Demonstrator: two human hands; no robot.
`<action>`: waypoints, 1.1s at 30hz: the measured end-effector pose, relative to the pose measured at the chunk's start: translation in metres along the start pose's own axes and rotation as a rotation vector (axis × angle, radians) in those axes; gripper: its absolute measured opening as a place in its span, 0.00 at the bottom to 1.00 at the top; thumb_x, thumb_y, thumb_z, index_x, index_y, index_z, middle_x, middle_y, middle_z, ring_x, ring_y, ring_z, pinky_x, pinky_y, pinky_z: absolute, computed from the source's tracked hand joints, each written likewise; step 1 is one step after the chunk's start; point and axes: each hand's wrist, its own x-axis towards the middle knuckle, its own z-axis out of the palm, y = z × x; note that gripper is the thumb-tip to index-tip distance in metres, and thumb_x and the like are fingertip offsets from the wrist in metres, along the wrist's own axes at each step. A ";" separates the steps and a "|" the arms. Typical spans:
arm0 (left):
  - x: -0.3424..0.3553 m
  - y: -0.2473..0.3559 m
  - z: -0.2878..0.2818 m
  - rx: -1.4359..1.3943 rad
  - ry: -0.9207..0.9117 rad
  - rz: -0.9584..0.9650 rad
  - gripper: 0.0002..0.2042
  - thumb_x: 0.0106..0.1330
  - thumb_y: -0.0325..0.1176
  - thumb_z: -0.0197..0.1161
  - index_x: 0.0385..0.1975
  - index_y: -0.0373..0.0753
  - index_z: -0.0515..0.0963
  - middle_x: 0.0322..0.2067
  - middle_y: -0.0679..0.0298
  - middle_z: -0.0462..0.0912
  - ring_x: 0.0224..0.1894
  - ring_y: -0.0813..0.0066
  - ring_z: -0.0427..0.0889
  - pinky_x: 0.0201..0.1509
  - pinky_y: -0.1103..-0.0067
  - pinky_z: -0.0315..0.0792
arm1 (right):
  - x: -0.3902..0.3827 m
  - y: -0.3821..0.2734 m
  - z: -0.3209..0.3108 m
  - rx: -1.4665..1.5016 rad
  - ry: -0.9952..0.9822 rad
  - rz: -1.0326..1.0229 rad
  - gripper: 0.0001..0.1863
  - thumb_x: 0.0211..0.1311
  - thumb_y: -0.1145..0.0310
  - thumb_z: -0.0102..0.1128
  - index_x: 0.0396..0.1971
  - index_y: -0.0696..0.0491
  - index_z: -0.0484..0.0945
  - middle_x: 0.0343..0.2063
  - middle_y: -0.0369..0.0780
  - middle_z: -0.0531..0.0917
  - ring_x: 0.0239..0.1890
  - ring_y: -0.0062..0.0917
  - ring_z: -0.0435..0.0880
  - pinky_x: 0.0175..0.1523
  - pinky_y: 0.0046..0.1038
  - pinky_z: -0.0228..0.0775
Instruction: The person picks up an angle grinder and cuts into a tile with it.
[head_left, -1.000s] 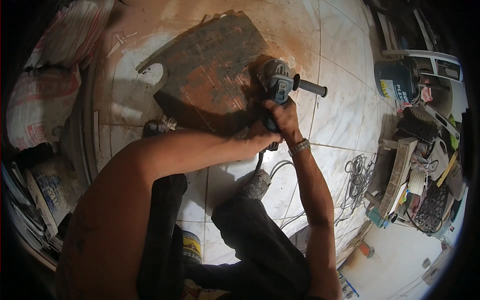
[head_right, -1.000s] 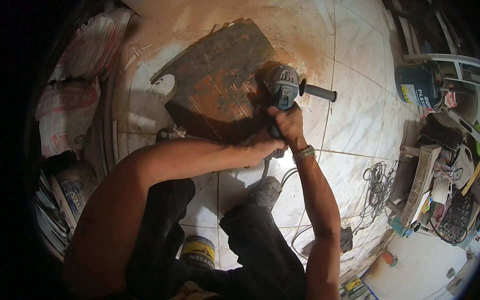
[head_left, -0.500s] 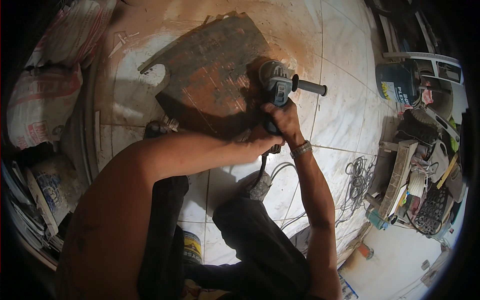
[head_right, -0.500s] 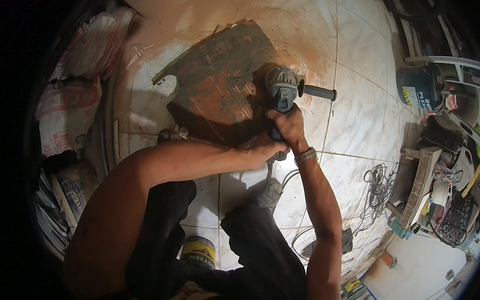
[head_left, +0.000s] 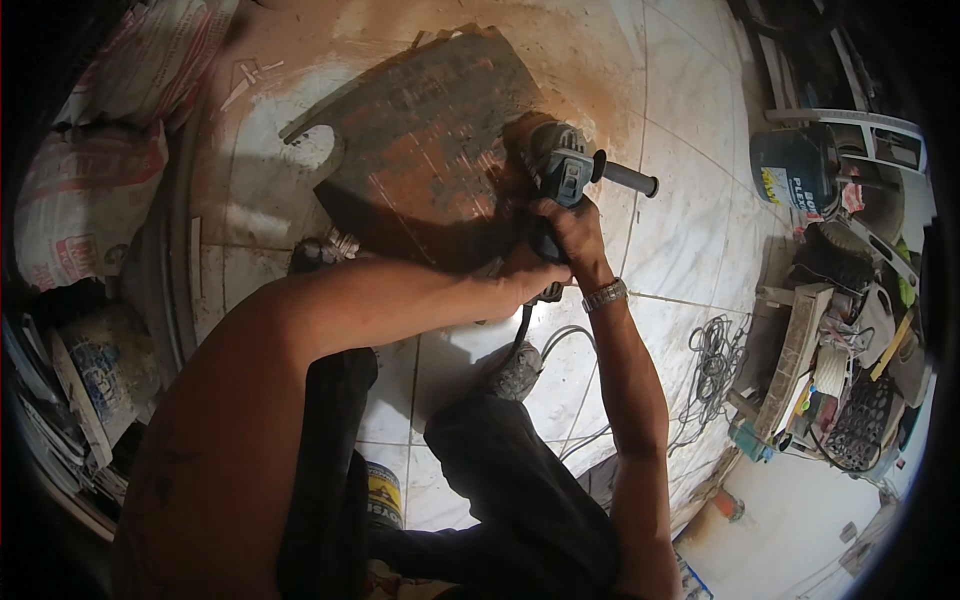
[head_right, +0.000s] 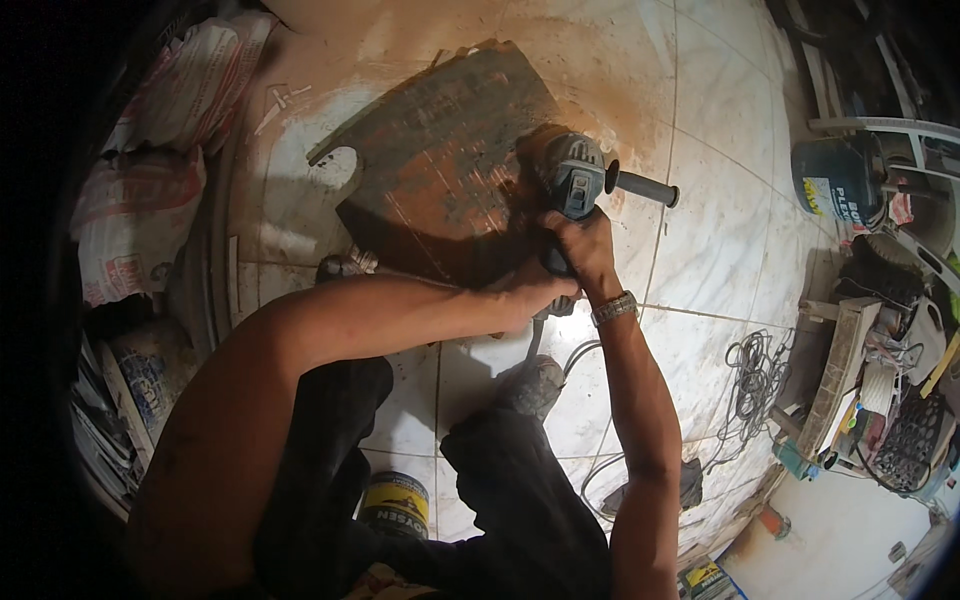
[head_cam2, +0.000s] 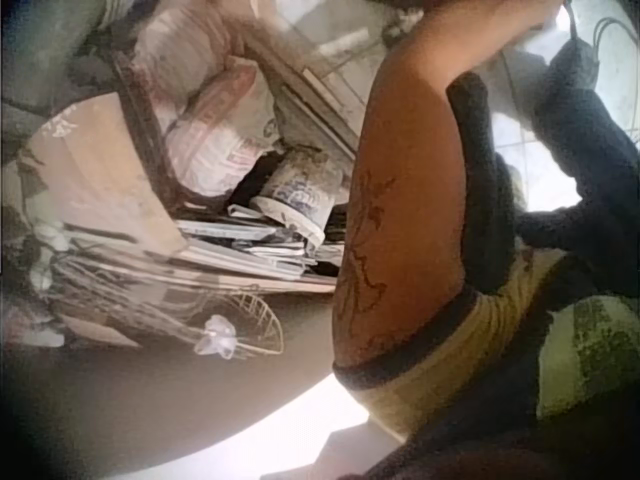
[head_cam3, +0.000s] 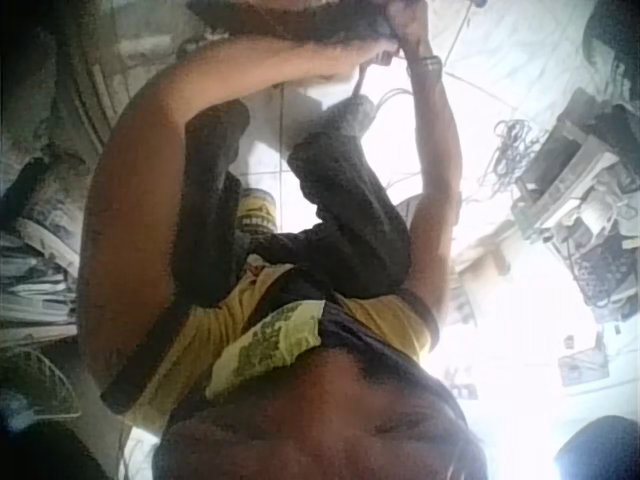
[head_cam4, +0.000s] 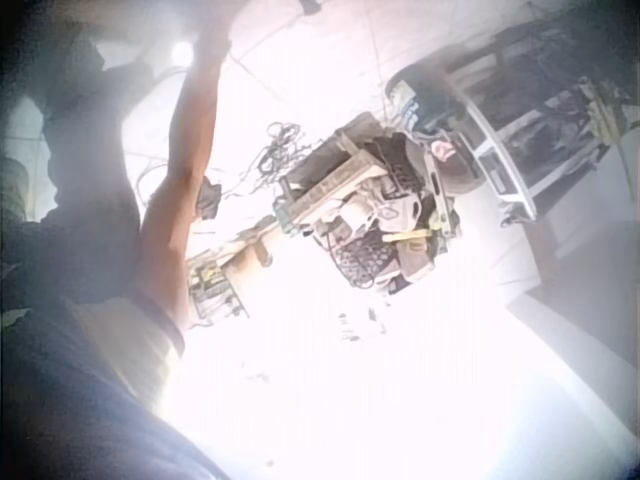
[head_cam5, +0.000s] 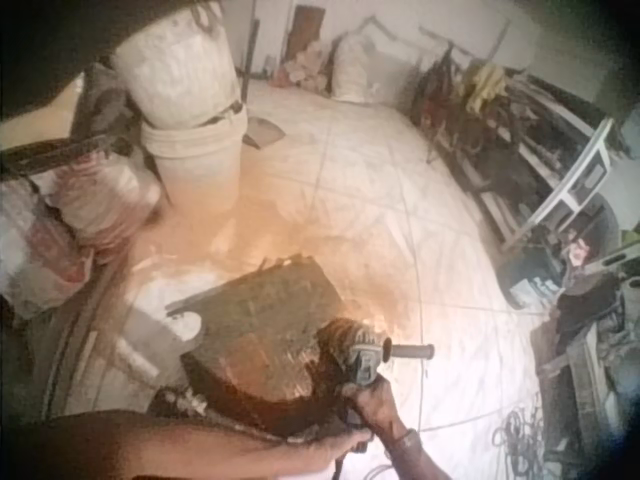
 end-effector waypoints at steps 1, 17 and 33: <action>0.002 -0.001 -0.003 -0.049 -0.015 0.058 0.12 0.53 0.28 0.71 0.37 0.38 0.80 0.31 0.66 0.82 0.32 0.75 0.81 0.33 0.75 0.74 | 0.001 -0.005 0.003 0.015 -0.001 0.031 0.23 0.56 0.61 0.74 0.46 0.61 0.84 0.37 0.38 0.87 0.38 0.22 0.83 0.44 0.27 0.77; 0.002 -0.004 -0.007 0.006 0.001 0.054 0.18 0.49 0.27 0.72 0.41 0.37 0.78 0.36 0.63 0.82 0.37 0.71 0.81 0.42 0.73 0.76 | -0.005 -0.005 0.013 0.136 0.004 -0.078 0.21 0.55 0.61 0.75 0.43 0.62 0.86 0.36 0.39 0.88 0.34 0.22 0.83 0.41 0.27 0.77; 0.008 0.000 -0.017 0.019 -0.015 0.011 0.17 0.48 0.28 0.74 0.38 0.37 0.79 0.32 0.64 0.82 0.34 0.72 0.81 0.38 0.73 0.77 | 0.002 -0.013 0.013 0.103 0.025 0.016 0.20 0.54 0.61 0.74 0.39 0.63 0.86 0.32 0.41 0.89 0.33 0.24 0.85 0.42 0.28 0.78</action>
